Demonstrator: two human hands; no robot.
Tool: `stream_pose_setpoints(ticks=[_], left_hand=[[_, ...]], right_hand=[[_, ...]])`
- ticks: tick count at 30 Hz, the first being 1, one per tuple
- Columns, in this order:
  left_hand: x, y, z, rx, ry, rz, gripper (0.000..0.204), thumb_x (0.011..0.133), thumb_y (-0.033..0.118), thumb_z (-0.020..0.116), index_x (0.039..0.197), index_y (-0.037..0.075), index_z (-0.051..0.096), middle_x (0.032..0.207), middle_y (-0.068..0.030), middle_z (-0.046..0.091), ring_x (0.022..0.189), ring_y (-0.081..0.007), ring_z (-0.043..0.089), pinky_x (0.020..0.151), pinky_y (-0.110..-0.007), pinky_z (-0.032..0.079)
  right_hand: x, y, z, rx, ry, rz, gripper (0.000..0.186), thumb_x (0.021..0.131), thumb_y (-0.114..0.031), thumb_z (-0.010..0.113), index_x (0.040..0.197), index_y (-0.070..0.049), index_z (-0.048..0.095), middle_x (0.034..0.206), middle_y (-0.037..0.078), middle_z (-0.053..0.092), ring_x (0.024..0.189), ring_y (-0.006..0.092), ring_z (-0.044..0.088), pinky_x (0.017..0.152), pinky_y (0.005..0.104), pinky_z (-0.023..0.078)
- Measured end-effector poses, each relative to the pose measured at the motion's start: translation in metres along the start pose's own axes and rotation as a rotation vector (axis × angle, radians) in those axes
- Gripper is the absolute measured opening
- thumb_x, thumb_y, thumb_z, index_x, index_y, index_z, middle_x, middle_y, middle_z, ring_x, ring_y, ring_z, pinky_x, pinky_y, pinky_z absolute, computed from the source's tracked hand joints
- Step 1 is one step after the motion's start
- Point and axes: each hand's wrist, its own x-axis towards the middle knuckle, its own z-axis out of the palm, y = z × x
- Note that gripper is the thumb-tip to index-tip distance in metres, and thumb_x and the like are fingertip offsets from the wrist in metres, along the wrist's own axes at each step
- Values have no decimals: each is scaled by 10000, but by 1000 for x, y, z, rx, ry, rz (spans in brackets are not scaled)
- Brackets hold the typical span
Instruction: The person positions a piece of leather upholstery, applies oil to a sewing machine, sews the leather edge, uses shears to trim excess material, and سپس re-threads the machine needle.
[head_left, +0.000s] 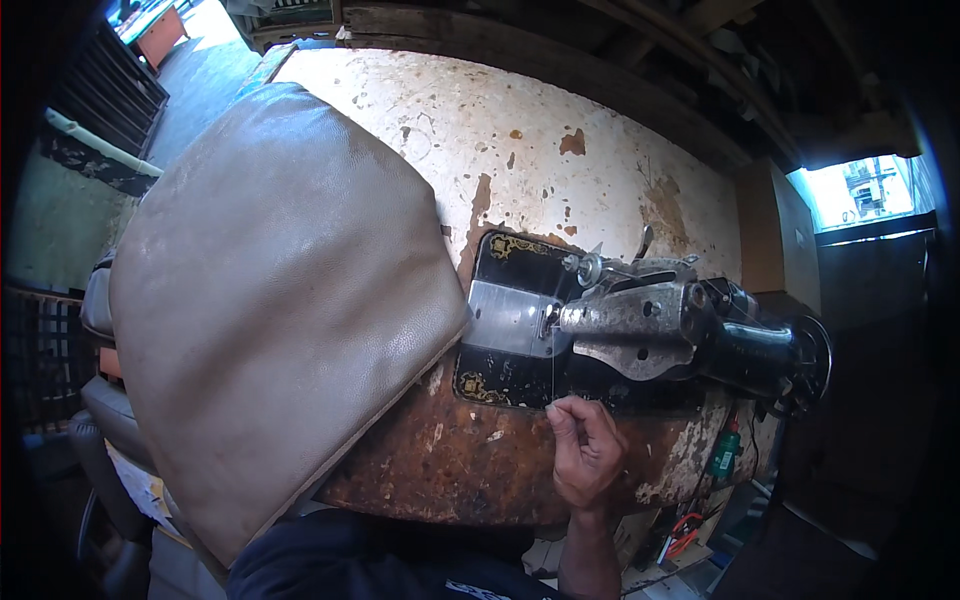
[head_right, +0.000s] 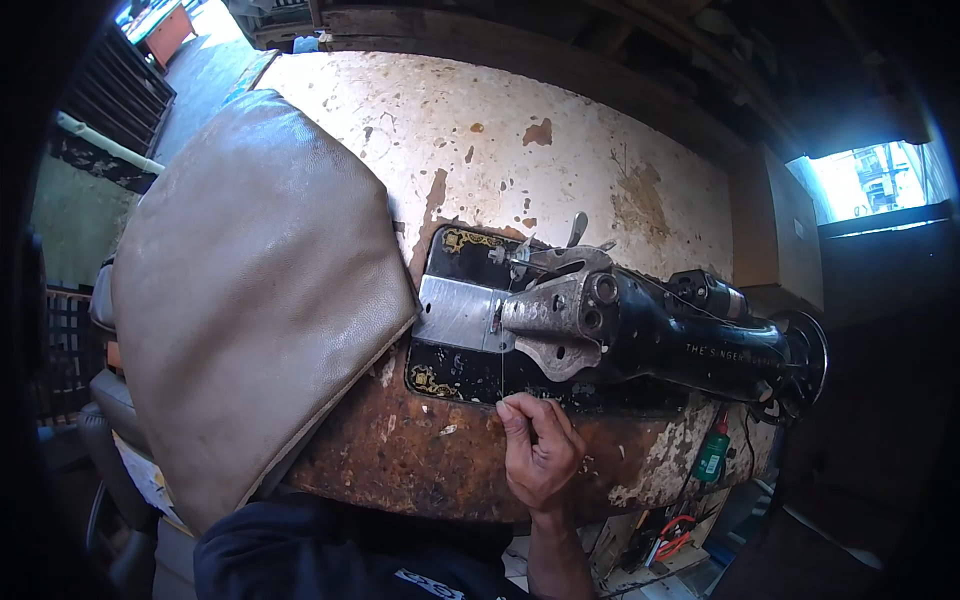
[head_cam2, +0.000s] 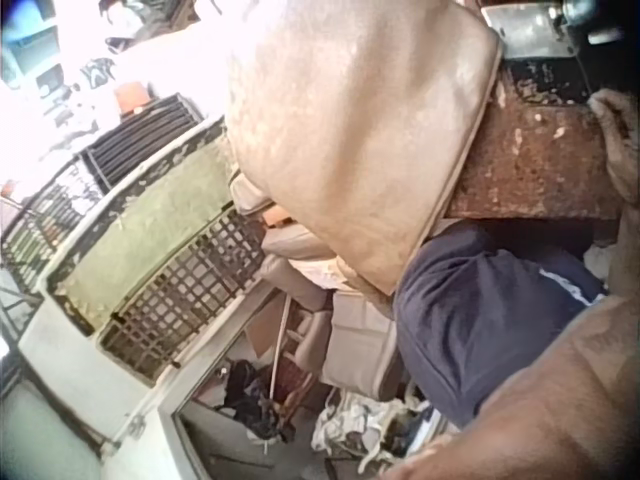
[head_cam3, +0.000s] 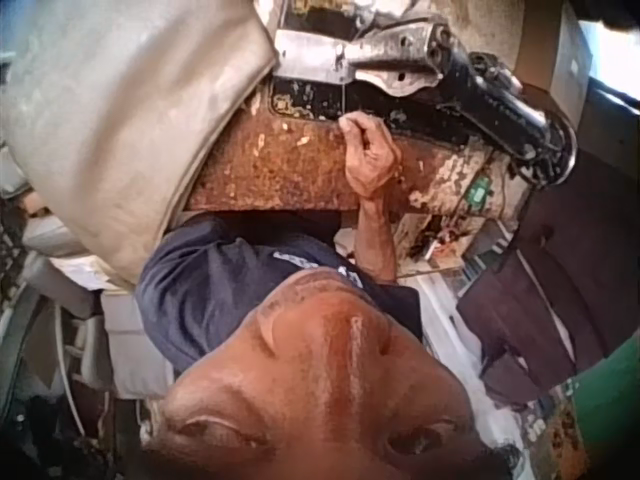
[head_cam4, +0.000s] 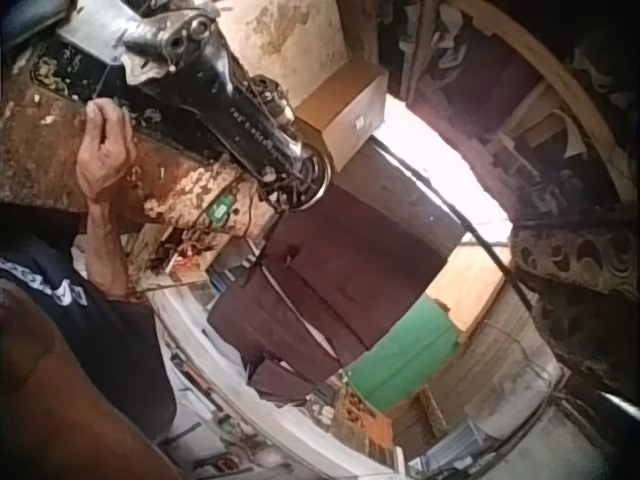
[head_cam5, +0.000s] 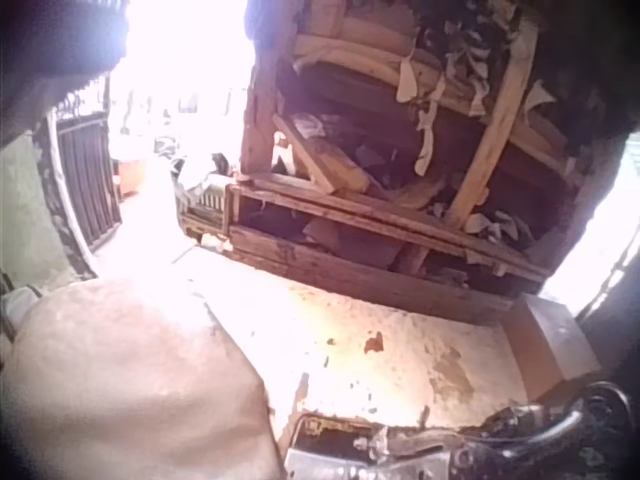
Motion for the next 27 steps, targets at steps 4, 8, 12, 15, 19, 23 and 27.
stream_pose_setpoints(ticks=[4,8,12,15,19,23,27], left_hand=[[5,1,0,14,1,6,384,1039,277,582,1336,37,622,1229,-201,682,1137,-353,656,1004,-431,494],[3,-1,-6,40,10,22,387,1040,279,580,1339,37,620,1234,-204,680,1141,-356,655,1006,-433,494],[-11,-4,-27,92,6,27,390,1041,281,577,1342,36,617,1239,-207,678,1144,-359,654,1008,-434,493],[-52,14,-50,185,-107,106,393,1041,283,575,1345,36,616,1242,-209,677,1147,-361,653,1010,-435,492],[-156,71,-107,147,-727,633,427,994,232,633,1355,5,604,1235,-230,671,1179,-412,632,1036,-468,489],[-170,125,-173,147,-296,834,423,889,-15,647,1298,87,682,1179,-162,683,1097,-343,681,877,-420,572],[-85,145,-190,607,491,886,479,863,52,657,1336,121,682,1544,-167,508,1418,-349,506,1204,-447,401]], right_hand=[[-1,1,-2,24,-3,40,79,938,-59,742,996,-11,717,832,104,699,708,210,670,660,313,529],[-3,-2,-2,36,18,20,78,942,-56,735,1007,-14,727,856,115,720,720,224,692,657,311,539],[-15,-10,-2,-37,27,-118,98,943,-50,722,1030,-5,728,907,159,738,795,295,736,686,343,571],[-39,-3,-5,19,126,-152,100,934,-39,725,1026,-3,739,873,127,736,711,204,685,654,322,533],[-63,-9,-11,49,61,-125,93,933,-17,708,1020,10,726,894,152,733,770,252,720,692,314,553],[-75,-1,-7,124,118,-230,95,940,-11,687,1025,16,719,899,168,729,795,318,720,707,368,559],[-83,-10,-19,131,81,-200,95,936,-39,684,1002,21,716,931,184,728,853,349,722,739,382,562]])
